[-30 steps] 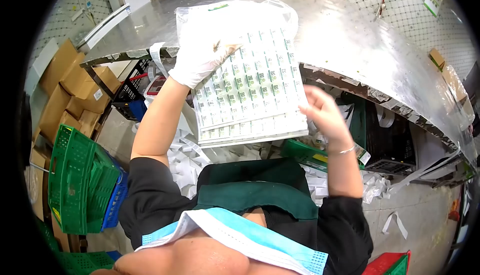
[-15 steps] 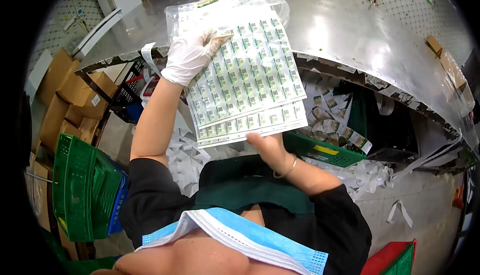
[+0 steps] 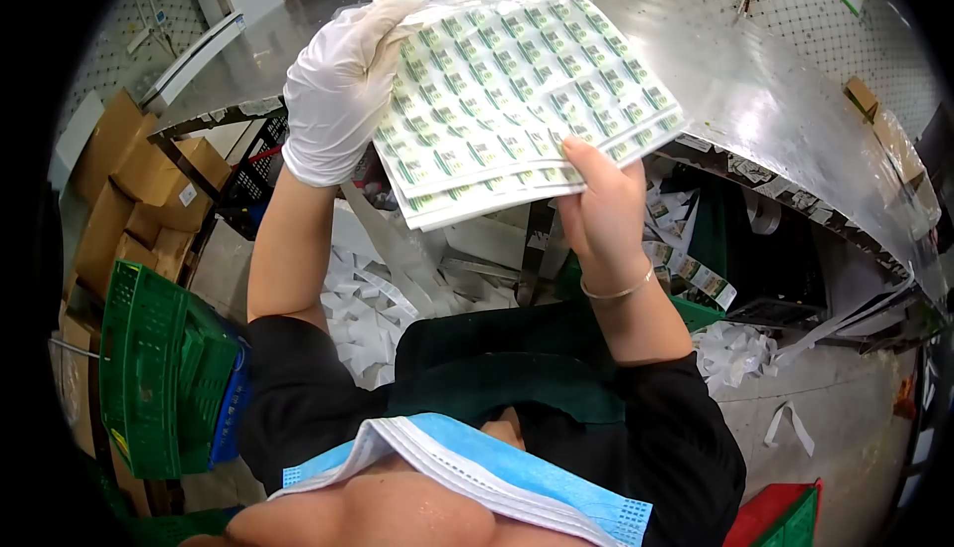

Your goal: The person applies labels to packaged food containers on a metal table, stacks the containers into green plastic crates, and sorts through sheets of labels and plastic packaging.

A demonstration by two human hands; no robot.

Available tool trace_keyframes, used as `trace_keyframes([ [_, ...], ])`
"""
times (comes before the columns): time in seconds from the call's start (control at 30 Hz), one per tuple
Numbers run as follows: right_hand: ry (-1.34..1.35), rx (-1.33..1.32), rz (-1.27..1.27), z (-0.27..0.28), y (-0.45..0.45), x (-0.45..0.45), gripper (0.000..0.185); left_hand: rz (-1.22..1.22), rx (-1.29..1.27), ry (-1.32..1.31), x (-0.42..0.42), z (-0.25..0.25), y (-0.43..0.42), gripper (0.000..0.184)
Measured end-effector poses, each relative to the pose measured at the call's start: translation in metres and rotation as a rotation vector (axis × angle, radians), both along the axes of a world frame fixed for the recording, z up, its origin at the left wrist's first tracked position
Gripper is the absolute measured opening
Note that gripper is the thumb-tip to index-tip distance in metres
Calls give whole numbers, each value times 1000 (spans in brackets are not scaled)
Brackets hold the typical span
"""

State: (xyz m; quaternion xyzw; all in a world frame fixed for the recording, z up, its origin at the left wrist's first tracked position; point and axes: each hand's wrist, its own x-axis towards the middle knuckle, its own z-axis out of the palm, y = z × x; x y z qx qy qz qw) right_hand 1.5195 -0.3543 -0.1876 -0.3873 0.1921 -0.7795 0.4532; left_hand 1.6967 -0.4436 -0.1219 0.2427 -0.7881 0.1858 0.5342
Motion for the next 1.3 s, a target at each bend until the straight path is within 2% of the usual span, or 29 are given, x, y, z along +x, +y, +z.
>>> trace_keyframes([
  [0.1, 118, -38, -39, 9, -17, 9, 47, -62, 15, -36, -3, 9, 1, 24],
  [0.13, 144, -49, -78, 12, -27, 11, 44, -12, -50, -75, -6, 13, 3, 20],
  [0.17, 194, 22, -71, 21, -31, 9, 41, -14, -49, -79, -7, 13, 2, 20],
  [0.23, 260, 14, 27, 31, -33, -4, 39, -243, 421, 60, -6, 16, -1, 17],
  [0.3, 360, 52, 99, 32, -22, -15, 33, -319, 636, 99, 4, 24, -8, 16],
  [0.4, 251, 132, 38, 24, -24, -27, 30, -430, 665, 152, 8, 16, -24, 17],
  [0.47, 196, 156, 26, 19, -36, -23, 34, -187, 236, -62, -11, 15, -9, 18],
  [0.5, 248, 133, 42, 15, -43, -15, 28, -156, 215, -146, -21, 15, 6, 18],
  [0.57, 300, 281, -50, 28, -52, -5, 24, -41, 122, -352, -30, 11, 11, 18],
  [0.63, 198, 230, -21, 38, -70, -22, 23, -107, 122, -397, -33, 11, 13, 19],
  [0.7, 122, 185, -82, 51, -80, -37, 21, -273, 285, -88, -32, -1, 11, 17],
  [0.73, 115, 132, -81, 50, -84, -37, 21, -227, 641, -89, -35, 20, 30, 14],
  [0.77, 111, 82, -79, 49, -90, -37, 21, -229, 642, -89, -39, 21, 28, 14],
  [0.8, 817, 56, -293, 37, -108, -39, 27, -233, 494, -96, -42, 21, 25, 13],
  [0.87, 275, 196, 6, 45, -89, 3, 35, -58, 328, -182, -53, 29, 34, 13],
  [0.9, 343, 140, 48, 40, -91, 3, 33, -58, 328, -182, -52, 26, 29, 13],
  [0.97, 565, 208, -8, 44, -93, -13, 44, -157, -22, -225, -42, 18, 15, 15],
  [1.0, 572, 211, 1, 41, -93, -24, 44, -216, 179, -117, -30, 9, 22, 18],
  [1.03, 630, 210, -121, 36, -93, -36, 52, -283, 434, 26, -15, 5, 32, 24],
  [1.07, 681, 201, -243, 33, -95, -42, 60, -537, 432, 341, 0, -14, 15, 28],
  [1.1, 680, 197, -235, 33, -89, -41, 60, -684, 557, 740, 14, -28, 11, 31],
  [1.13, 691, 142, -201, 34, -75, -39, 67, -675, 518, 782, 38, -45, -10, 31],
  [1.17, 702, 89, -171, 34, -69, -37, 75, -517, 748, 794, 61, -63, -39, 50],
  [1.2, 618, -3, -131, 29, -72, -31, 66, -440, 1013, 761, 59, -71, -47, 59],
  [1.23, 621, 6, -126, 27, -81, -27, 66, -353, 1280, 722, 56, -76, -50, 69],
  [1.3, 1070, -11, -373, 29, -104, -17, 53, -567, 1544, 751, 35, -61, -47, 81],
])
